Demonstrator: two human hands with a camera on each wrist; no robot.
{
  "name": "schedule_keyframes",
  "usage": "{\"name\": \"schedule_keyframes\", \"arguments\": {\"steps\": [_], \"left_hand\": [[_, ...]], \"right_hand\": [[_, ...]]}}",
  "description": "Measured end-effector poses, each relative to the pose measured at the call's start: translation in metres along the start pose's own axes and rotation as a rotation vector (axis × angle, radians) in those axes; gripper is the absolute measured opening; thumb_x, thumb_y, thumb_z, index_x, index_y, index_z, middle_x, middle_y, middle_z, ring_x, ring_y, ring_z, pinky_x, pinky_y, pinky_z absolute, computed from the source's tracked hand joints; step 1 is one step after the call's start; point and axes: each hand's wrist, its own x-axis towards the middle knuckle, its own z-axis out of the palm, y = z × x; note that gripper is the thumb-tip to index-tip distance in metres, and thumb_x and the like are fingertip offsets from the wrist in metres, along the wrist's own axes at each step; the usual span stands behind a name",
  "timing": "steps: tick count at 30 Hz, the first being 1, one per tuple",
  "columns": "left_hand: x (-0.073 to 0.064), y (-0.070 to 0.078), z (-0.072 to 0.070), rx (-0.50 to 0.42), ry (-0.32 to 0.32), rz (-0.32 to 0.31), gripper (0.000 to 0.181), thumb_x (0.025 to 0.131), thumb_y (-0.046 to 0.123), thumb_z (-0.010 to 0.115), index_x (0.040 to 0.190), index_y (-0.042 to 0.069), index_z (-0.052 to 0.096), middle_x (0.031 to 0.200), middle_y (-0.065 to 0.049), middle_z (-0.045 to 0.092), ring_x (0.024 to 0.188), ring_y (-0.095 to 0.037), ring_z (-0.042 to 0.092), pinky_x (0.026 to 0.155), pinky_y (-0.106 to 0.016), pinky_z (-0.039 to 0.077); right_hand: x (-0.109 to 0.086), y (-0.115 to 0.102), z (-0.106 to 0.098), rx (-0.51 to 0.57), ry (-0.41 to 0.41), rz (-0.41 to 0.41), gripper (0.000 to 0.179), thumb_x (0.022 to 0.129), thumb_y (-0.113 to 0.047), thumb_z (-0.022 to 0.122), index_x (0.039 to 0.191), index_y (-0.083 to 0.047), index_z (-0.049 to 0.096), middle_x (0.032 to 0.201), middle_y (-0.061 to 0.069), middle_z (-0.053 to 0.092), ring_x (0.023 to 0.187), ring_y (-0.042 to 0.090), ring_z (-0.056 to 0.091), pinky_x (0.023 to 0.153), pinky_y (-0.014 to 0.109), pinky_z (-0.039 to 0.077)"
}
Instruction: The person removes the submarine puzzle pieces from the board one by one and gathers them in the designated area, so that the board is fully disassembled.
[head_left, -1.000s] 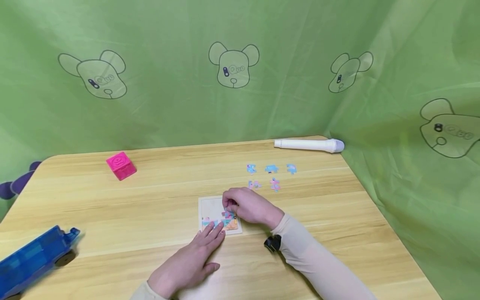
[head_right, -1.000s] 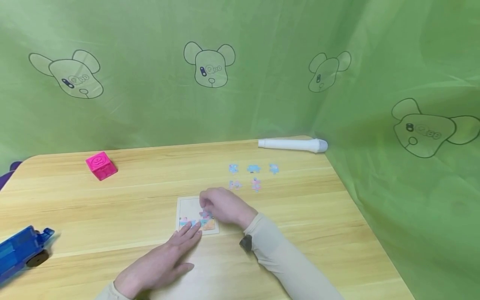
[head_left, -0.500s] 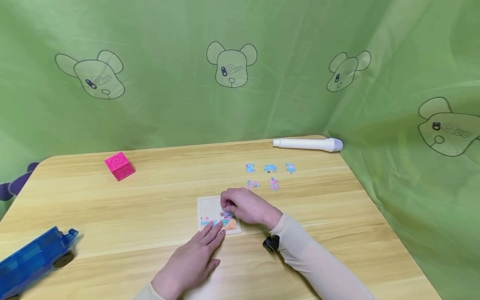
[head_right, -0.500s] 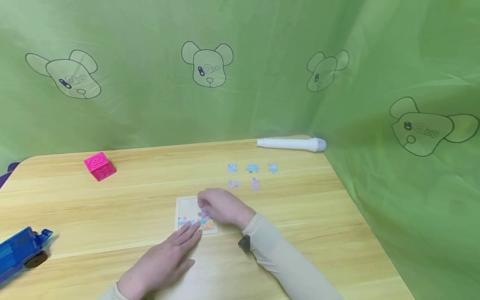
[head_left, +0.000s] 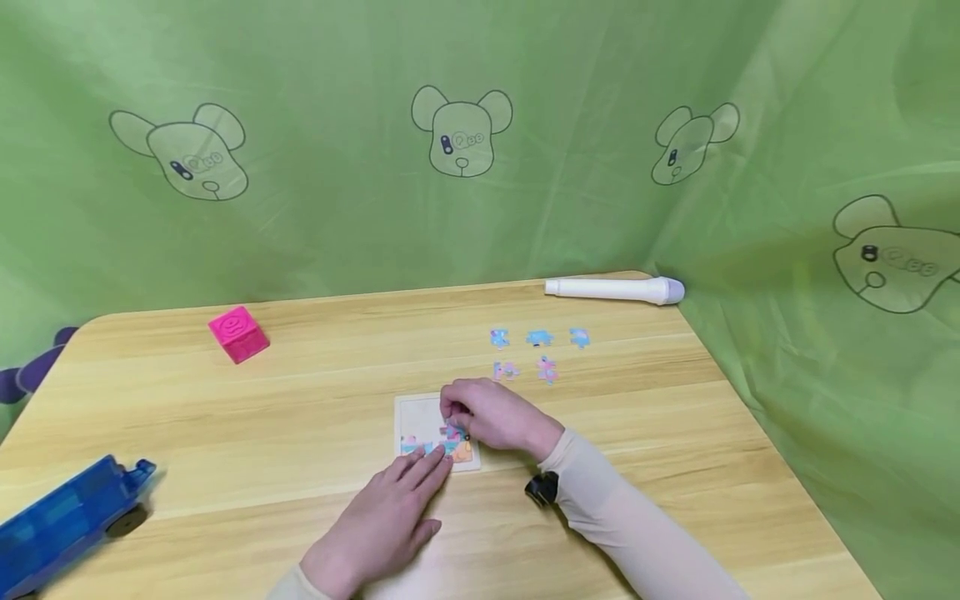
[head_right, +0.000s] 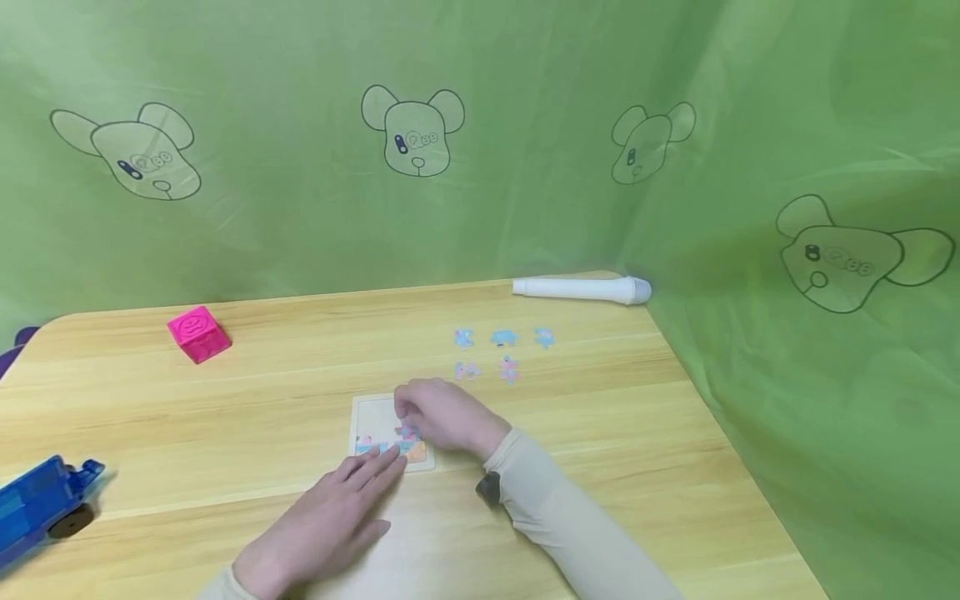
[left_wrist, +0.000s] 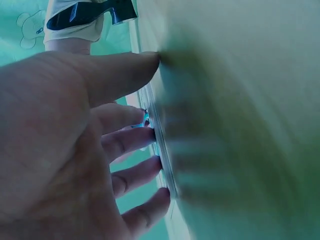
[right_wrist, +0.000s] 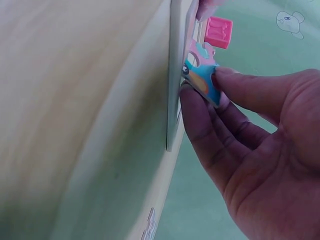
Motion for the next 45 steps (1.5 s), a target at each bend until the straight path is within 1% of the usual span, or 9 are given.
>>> {"name": "schedule_keyframes", "arguments": {"steps": [4,8,14,22,25,31,35,40,45], "left_hand": [[0.002,0.003,0.0,0.04,0.012,-0.016,0.061,0.094,0.035,0.064,0.146,0.009,0.048,0.15,-0.011,0.043,0.134,-0.034,0.04,0.102,-0.051,0.042],[0.003,0.004,0.002,0.082,0.016,-0.025,0.059,0.093,0.037,0.064,0.144,0.011,0.051,0.148,-0.011,0.045,0.132,-0.035,0.042,0.101,-0.05,0.044],[0.004,0.005,0.004,0.079,0.016,-0.027,0.06,0.093,0.038,0.065,0.144,0.01,0.051,0.148,-0.012,0.044,0.131,-0.036,0.042,0.101,-0.051,0.043],[0.005,0.007,-0.001,0.065,-0.013,-0.037,0.062,0.093,0.038,0.065,0.145,0.01,0.049,0.15,-0.012,0.042,0.133,-0.036,0.04,0.102,-0.051,0.042],[0.005,0.007,-0.002,0.059,-0.019,-0.038,0.062,0.093,0.038,0.065,0.146,0.01,0.048,0.15,-0.011,0.042,0.134,-0.035,0.039,0.102,-0.051,0.042],[0.004,0.007,0.0,0.035,-0.016,-0.031,0.062,0.093,0.037,0.065,0.147,0.011,0.048,0.151,-0.011,0.041,0.135,-0.035,0.039,0.101,-0.052,0.043],[0.003,0.008,0.0,0.035,-0.016,-0.032,0.062,0.094,0.037,0.064,0.147,0.01,0.047,0.152,-0.011,0.04,0.136,-0.035,0.038,0.103,-0.051,0.041],[0.003,0.008,0.0,0.048,-0.017,-0.031,0.063,0.094,0.038,0.063,0.148,0.01,0.046,0.152,-0.011,0.04,0.136,-0.034,0.038,0.104,-0.05,0.041],[0.002,0.007,0.0,0.032,-0.024,-0.037,0.063,0.094,0.038,0.063,0.148,0.01,0.045,0.152,-0.011,0.039,0.136,-0.034,0.038,0.104,-0.05,0.04]], "right_hand": [[0.001,0.0,0.0,0.002,-0.005,0.003,0.013,0.095,-0.005,0.063,0.088,-0.015,0.06,0.081,-0.006,0.057,0.075,0.01,0.052,0.067,0.025,0.046],[0.001,0.001,0.001,0.002,-0.007,-0.001,0.012,0.095,-0.006,0.063,0.089,-0.016,0.06,0.082,-0.006,0.057,0.075,0.01,0.052,0.067,0.025,0.047],[0.002,0.001,0.0,0.032,-0.005,0.022,0.012,0.095,-0.006,0.064,0.089,-0.015,0.062,0.083,-0.007,0.058,0.076,0.01,0.053,0.068,0.025,0.048],[0.001,0.002,-0.011,0.054,0.086,0.016,0.011,0.093,-0.001,0.064,0.09,-0.011,0.065,0.084,-0.005,0.06,0.077,0.011,0.055,0.071,0.028,0.049],[-0.004,0.006,-0.02,0.082,0.092,0.021,0.011,0.093,0.0,0.063,0.092,-0.01,0.066,0.085,-0.004,0.061,0.078,0.011,0.056,0.072,0.028,0.05],[-0.023,0.028,-0.042,0.144,0.106,0.045,0.011,0.091,0.002,0.064,0.092,-0.009,0.067,0.086,-0.003,0.063,0.081,0.012,0.059,0.075,0.03,0.053],[-0.04,0.049,-0.059,0.16,0.131,0.108,0.012,0.09,0.004,0.063,0.091,-0.007,0.067,0.085,-0.001,0.063,0.081,0.015,0.059,0.075,0.033,0.053],[-0.062,0.077,-0.077,0.151,0.167,0.224,0.014,0.089,0.007,0.062,0.092,-0.005,0.067,0.084,0.003,0.063,0.08,0.018,0.058,0.073,0.035,0.051],[-0.075,0.106,-0.086,0.182,0.18,0.276,0.015,0.088,0.01,0.06,0.092,-0.002,0.067,0.083,0.006,0.062,0.078,0.021,0.057,0.069,0.031,0.05]]}}
